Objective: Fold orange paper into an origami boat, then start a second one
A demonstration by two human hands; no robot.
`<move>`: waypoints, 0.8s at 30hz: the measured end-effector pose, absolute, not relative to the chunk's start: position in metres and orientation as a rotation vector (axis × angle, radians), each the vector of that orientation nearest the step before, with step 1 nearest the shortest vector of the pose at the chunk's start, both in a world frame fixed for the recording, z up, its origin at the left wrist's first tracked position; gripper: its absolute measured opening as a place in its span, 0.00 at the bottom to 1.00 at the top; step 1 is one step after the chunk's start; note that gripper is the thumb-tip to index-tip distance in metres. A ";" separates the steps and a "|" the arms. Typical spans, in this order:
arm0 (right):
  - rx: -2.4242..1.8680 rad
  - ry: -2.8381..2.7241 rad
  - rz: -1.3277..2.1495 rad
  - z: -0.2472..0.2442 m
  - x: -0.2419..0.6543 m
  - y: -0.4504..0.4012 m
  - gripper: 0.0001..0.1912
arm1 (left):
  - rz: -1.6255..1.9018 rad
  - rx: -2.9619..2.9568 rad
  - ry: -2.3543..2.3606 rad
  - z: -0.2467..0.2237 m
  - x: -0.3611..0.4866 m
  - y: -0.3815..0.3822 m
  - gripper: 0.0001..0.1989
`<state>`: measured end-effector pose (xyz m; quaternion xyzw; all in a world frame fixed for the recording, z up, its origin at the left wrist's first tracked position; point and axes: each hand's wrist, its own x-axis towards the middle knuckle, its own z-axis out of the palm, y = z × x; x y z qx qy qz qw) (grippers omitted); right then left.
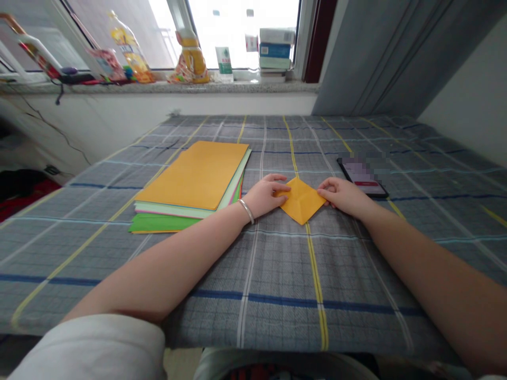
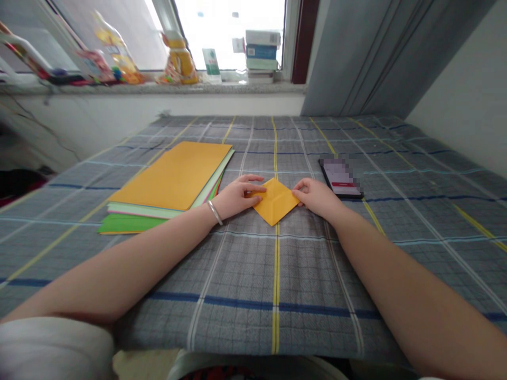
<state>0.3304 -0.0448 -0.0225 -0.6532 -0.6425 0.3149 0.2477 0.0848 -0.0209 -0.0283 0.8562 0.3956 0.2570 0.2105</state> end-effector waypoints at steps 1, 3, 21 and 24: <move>-1.781 -1.797 0.825 -0.023 0.332 -0.044 0.04 | 0.691 2.407 1.071 -0.028 0.084 -0.021 0.14; -1.799 -1.897 0.751 -0.021 0.335 -0.045 0.07 | 0.652 2.457 1.001 -0.028 0.083 -0.021 0.15; -1.911 -2.251 0.206 -0.008 0.334 -0.056 0.10 | 0.370 3.099 0.658 -0.019 0.073 -0.025 0.26; -1.591 -2.330 0.187 -0.011 0.335 -0.054 0.09 | 0.273 3.203 0.672 -0.014 0.076 -0.028 0.22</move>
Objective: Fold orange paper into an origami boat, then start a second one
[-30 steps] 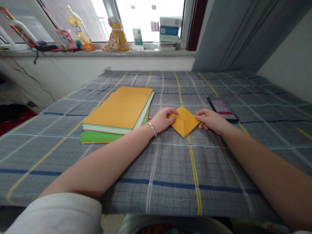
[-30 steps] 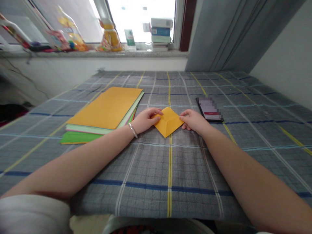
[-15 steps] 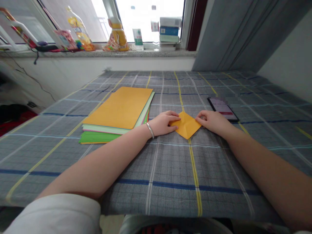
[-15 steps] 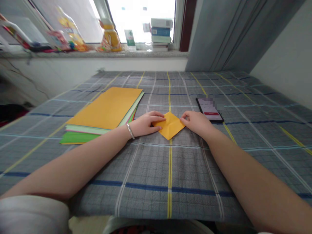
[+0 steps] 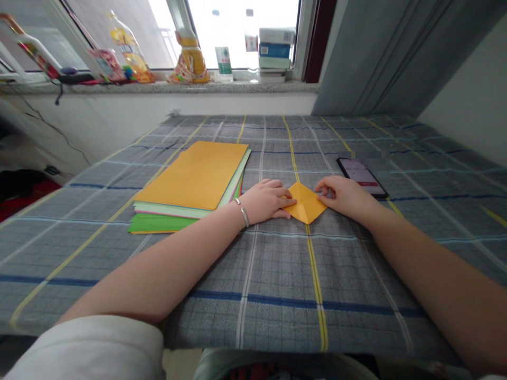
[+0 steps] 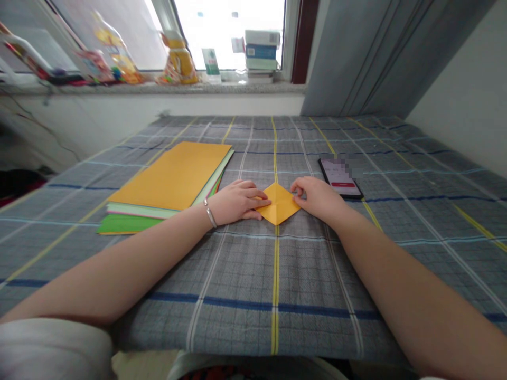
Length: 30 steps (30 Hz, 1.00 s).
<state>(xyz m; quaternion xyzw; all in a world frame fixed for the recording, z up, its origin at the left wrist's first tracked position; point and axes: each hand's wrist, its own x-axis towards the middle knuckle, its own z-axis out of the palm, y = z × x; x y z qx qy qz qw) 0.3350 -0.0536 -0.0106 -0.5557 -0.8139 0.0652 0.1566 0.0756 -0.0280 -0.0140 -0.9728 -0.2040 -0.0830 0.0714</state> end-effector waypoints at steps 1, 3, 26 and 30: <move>-1.501 -2.365 0.172 -0.011 0.335 -0.054 0.09 | -0.220 -2.901 -0.608 -0.013 0.076 -0.029 0.20; -1.394 -2.431 0.188 -0.011 0.334 -0.055 0.10 | -0.199 -2.877 -0.588 -0.010 0.077 -0.031 0.17; -1.557 -2.234 0.480 -0.016 0.335 -0.050 0.12 | -0.689 -3.035 -1.422 -0.023 0.086 -0.023 0.15; -1.481 -2.305 0.534 -0.016 0.340 -0.049 0.11 | -0.721 -3.015 -1.375 -0.024 0.088 -0.025 0.14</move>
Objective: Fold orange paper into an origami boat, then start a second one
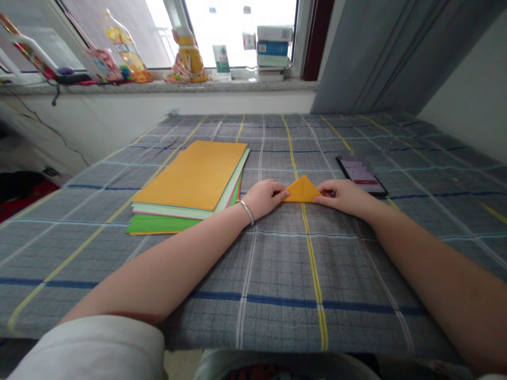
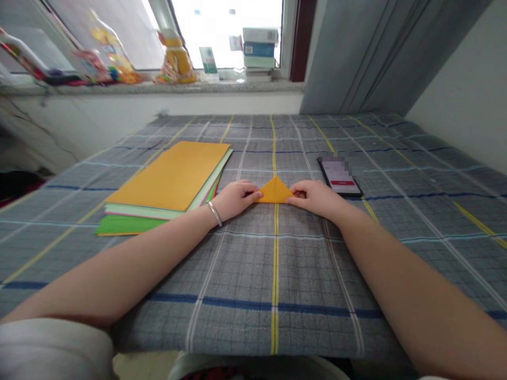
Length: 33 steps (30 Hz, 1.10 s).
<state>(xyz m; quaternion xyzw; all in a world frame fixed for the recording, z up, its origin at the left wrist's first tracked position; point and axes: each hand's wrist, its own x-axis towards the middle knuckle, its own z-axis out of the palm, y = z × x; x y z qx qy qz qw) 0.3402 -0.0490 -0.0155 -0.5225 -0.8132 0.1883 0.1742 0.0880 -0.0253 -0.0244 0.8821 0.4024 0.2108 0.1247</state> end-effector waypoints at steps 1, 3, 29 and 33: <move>-1.430 -2.359 0.530 -0.014 0.342 -0.049 0.11 | 0.622 2.604 1.142 -0.025 0.088 -0.026 0.14; -1.366 -2.455 0.474 -0.011 0.346 -0.050 0.12 | 0.617 2.709 1.054 -0.024 0.087 -0.028 0.13; -1.779 -2.468 0.357 0.008 0.365 -0.057 0.05 | 0.550 2.740 1.009 -0.020 0.086 -0.029 0.13; -1.427 -2.451 0.369 0.011 0.345 -0.065 0.13 | 0.570 2.713 1.007 -0.021 0.086 -0.028 0.14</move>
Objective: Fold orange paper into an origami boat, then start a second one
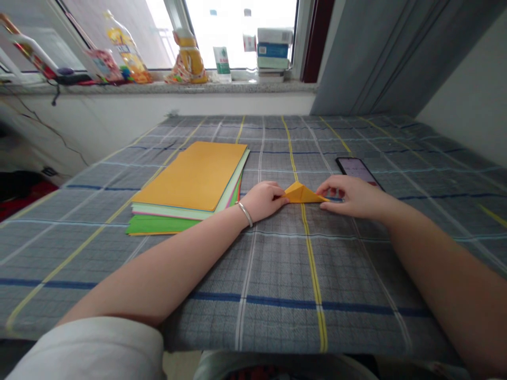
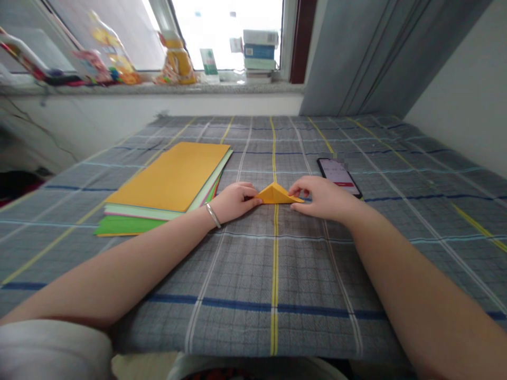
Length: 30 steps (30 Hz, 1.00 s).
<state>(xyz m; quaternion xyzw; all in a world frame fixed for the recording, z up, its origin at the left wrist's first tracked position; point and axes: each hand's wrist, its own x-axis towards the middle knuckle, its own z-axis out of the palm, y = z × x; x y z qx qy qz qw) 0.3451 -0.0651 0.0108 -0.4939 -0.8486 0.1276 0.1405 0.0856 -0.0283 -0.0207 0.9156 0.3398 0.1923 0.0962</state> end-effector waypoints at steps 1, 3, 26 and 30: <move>-1.416 -2.438 0.342 0.010 0.339 -0.066 0.12 | 0.572 2.703 1.010 -0.021 0.085 -0.028 0.14; -1.451 -2.464 0.277 0.006 0.330 -0.065 0.07 | 0.569 2.690 1.017 -0.021 0.085 -0.027 0.14; -1.939 -2.431 0.211 0.011 0.342 -0.067 0.03 | 0.331 3.093 0.978 -0.011 0.081 -0.037 0.13; -1.730 -2.440 0.159 0.005 0.338 -0.066 0.03 | 0.294 3.135 1.023 -0.001 0.077 -0.040 0.11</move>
